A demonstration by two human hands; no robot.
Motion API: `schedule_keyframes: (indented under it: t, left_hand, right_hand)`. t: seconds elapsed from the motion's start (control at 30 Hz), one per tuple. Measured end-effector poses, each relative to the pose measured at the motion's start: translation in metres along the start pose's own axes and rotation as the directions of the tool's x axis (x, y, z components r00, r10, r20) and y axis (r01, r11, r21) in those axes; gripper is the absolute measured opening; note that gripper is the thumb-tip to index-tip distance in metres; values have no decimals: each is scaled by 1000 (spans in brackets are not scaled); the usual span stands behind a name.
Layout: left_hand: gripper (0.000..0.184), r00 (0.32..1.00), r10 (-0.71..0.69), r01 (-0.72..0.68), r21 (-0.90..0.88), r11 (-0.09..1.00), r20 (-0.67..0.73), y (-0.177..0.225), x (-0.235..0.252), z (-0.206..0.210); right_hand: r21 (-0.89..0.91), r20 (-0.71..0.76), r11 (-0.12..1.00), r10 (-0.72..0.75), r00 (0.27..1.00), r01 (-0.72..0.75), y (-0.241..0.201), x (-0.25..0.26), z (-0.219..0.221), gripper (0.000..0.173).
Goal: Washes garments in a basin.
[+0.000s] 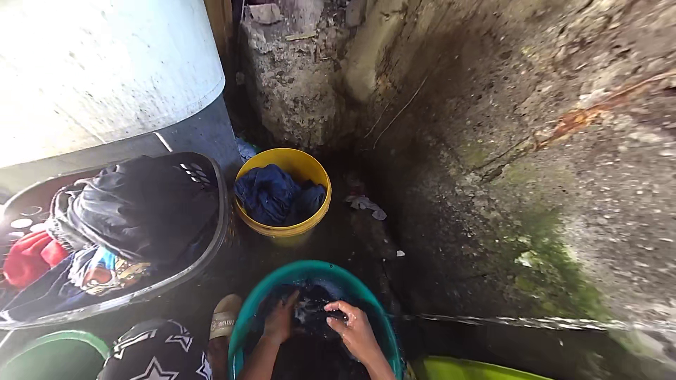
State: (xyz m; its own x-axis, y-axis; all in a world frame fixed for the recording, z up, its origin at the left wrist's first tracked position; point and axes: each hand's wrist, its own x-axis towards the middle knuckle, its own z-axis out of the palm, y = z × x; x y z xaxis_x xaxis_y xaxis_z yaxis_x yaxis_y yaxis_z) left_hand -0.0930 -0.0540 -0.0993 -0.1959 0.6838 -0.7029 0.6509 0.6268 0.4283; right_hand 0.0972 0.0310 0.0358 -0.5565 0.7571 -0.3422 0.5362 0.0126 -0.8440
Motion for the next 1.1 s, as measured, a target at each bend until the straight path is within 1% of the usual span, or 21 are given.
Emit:
schedule_keyframes:
  t: [0.07,0.1,0.17,0.2,0.27,0.3,0.33,0.37,0.4,0.47,0.5,0.57,0.6,0.67,0.73,0.8,0.87,0.9,0.97,1.03,1.1]
  left_hand:
    - [90,1000,-16,16,-17,1000,-16,18,-22,-20]
    - [78,1000,13,-14,-23,1000,-22,29,-33,-34]
    - [65,975,190,-201,-93,975,-114,48,-64,-66]
    - [64,921,319,-361,-186,914,-223,57,-84,-79]
    - [50,741,484,-664,-402,630,-466,77,-122,-88]
    - [43,674,498,-739,-499,453,-546,91,-140,-83]
    - [41,640,487,-763,-568,308,-595,108,-158,-72]
    - [38,627,452,-771,-591,238,-635,124,-174,-58]
    - [30,606,412,-791,-573,217,-681,137,-183,-42]
    - [17,555,277,-830,-496,256,-785,150,-182,-12]
    - [17,565,174,-804,-489,339,-807,151,-175,-7]
    - [20,667,-22,-632,-582,512,-744,148,-151,-19]
    - [21,726,-105,-534,-653,538,-680,145,-139,-27]
    - [24,773,-167,-422,-692,585,-612,144,-130,-32]
    - [25,793,-41,-443,-622,646,-608,148,-146,-26]
    - [26,774,184,-550,-499,670,-606,144,-165,-5]
    - [28,747,354,-618,-391,682,-563,127,-166,-2]
    - [32,772,398,-597,-352,721,-495,114,-159,-12]
    - [62,836,460,-543,-325,775,-299,89,-144,-46]
    - [102,801,582,-592,-327,737,-140,80,-147,-79]
    - [111,759,649,-642,-229,732,-50,94,-169,-95]
  right_hand:
    - [70,-166,982,-164,972,177,-35,-27,-14,22]
    - [135,-283,966,-174,943,219,-44,-39,-21,22]
    - [346,-483,914,-21,875,213,-45,-58,-35,27]
    - [483,-521,855,107,847,189,-39,-63,-40,29]
    - [729,-454,675,349,820,116,-19,-67,-37,35]
    - [825,-371,560,434,821,77,-16,-66,-29,38]
    - [890,-288,455,502,816,34,-21,-64,-17,43]
    - [919,-223,395,516,827,1,-28,-64,-6,48]
    - [908,-217,419,488,846,-9,-35,-67,6,49]
    - [841,-296,534,321,900,86,-31,-75,25,38]
    - [819,-356,556,296,886,144,-27,-67,36,33]
    - [764,-434,632,357,827,128,-42,-56,49,35]
    - [725,-438,687,415,798,41,-50,-56,53,37]
    - [687,-417,722,480,772,-78,-50,-53,54,40]
    - [724,-380,689,432,818,-28,-39,-54,47,38]
    - [757,-306,652,309,901,34,-16,-66,37,38]
    - [670,-348,740,249,904,53,-19,-65,23,30]
    - [604,-373,797,263,890,18,-27,-62,14,29]
    - [356,-327,933,185,927,-61,-41,-66,-10,33]
    - [39,-214,998,-32,976,42,-54,-70,-27,31]
    - [-156,-48,968,-204,978,195,-85,-80,-31,30]
